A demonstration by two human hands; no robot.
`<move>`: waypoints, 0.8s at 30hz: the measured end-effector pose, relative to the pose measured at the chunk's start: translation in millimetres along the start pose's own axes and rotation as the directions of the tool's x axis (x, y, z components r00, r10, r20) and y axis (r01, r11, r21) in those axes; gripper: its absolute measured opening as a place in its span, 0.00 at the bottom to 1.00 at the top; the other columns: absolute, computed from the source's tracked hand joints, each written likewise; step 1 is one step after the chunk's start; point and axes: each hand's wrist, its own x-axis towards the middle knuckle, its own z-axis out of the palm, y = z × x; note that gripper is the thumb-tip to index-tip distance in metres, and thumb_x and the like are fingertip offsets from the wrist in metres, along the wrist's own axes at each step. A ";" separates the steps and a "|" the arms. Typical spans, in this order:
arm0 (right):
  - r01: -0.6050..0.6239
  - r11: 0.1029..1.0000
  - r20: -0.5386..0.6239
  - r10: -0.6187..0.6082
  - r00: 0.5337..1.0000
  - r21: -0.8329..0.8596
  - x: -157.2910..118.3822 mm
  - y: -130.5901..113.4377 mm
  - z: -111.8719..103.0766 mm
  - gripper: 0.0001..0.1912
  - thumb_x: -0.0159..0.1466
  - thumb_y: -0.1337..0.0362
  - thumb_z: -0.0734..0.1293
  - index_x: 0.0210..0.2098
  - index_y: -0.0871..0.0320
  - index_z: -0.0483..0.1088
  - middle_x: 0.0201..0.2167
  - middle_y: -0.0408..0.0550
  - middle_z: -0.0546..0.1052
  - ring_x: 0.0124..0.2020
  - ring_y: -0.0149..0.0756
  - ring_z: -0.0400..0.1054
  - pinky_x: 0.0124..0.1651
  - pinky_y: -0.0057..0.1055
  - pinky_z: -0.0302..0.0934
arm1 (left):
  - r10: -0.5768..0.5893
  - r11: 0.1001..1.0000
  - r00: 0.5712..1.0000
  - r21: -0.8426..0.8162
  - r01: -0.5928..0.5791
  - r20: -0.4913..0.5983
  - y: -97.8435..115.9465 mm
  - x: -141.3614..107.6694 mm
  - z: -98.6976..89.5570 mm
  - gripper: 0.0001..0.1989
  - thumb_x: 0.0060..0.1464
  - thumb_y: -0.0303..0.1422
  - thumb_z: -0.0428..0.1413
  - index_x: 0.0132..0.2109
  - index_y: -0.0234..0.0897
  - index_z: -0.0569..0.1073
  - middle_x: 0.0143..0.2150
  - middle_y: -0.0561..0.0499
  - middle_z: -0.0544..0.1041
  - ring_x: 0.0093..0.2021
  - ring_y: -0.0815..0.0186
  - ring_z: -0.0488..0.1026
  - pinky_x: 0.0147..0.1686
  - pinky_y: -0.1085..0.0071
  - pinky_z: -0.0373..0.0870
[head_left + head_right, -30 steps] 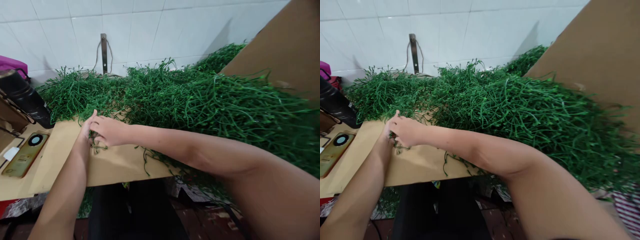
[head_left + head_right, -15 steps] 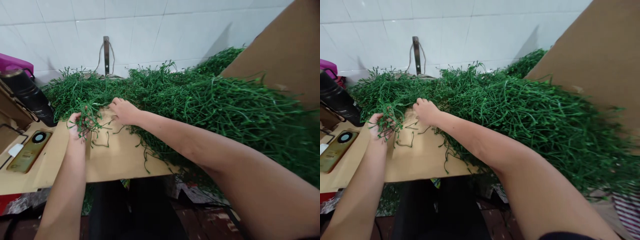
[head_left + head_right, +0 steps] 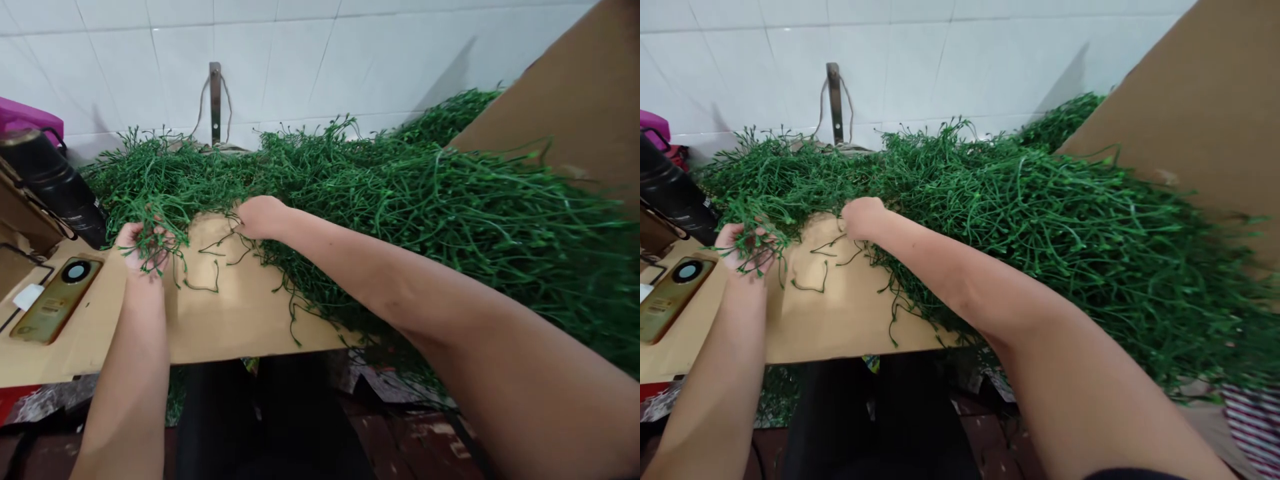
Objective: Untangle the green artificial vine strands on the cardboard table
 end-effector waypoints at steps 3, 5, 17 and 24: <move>0.128 0.992 -0.275 -0.121 0.954 0.007 -10.6 -22.9 -5.2 0.22 0.62 0.61 0.62 0.53 0.67 0.65 0.51 0.65 0.68 0.53 0.49 0.64 0.50 0.39 0.63 | 0.051 0.999 0.995 -0.009 -0.051 0.091 4.0 6.8 -10.6 0.11 0.52 0.31 0.39 0.28 0.36 0.64 0.14 0.51 0.66 0.15 0.70 0.64 0.14 0.76 0.64; 0.202 0.978 -0.392 -0.205 0.897 -0.047 -8.7 -32.9 -0.7 0.26 0.60 0.60 0.65 0.54 0.66 0.63 0.55 0.65 0.64 0.55 0.51 0.61 0.51 0.41 0.61 | 0.033 0.999 0.979 -0.016 -0.030 0.201 5.2 9.5 -16.8 0.08 0.49 0.32 0.42 0.27 0.36 0.62 0.15 0.52 0.64 0.14 0.72 0.60 0.11 0.77 0.58; -0.177 0.977 -0.159 0.158 0.974 -0.115 47.5 56.5 35.4 0.21 0.65 0.62 0.58 0.51 0.68 0.69 0.54 0.64 0.68 0.58 0.57 0.56 0.55 0.52 0.53 | 0.311 0.936 0.896 -0.264 -0.231 0.318 4.3 3.2 -28.1 0.06 0.50 0.31 0.45 0.32 0.35 0.65 0.17 0.58 0.61 0.15 0.78 0.53 0.18 0.79 0.54; -0.002 0.999 -0.362 -0.013 0.932 -0.041 35.0 19.3 14.9 0.16 0.59 0.66 0.65 0.44 0.70 0.71 0.49 0.63 0.67 0.56 0.60 0.55 0.55 0.54 0.53 | 0.278 0.956 0.902 -0.186 -0.226 0.331 3.2 7.7 -27.9 0.09 0.51 0.34 0.47 0.38 0.35 0.67 0.17 0.58 0.65 0.16 0.76 0.57 0.22 0.75 0.58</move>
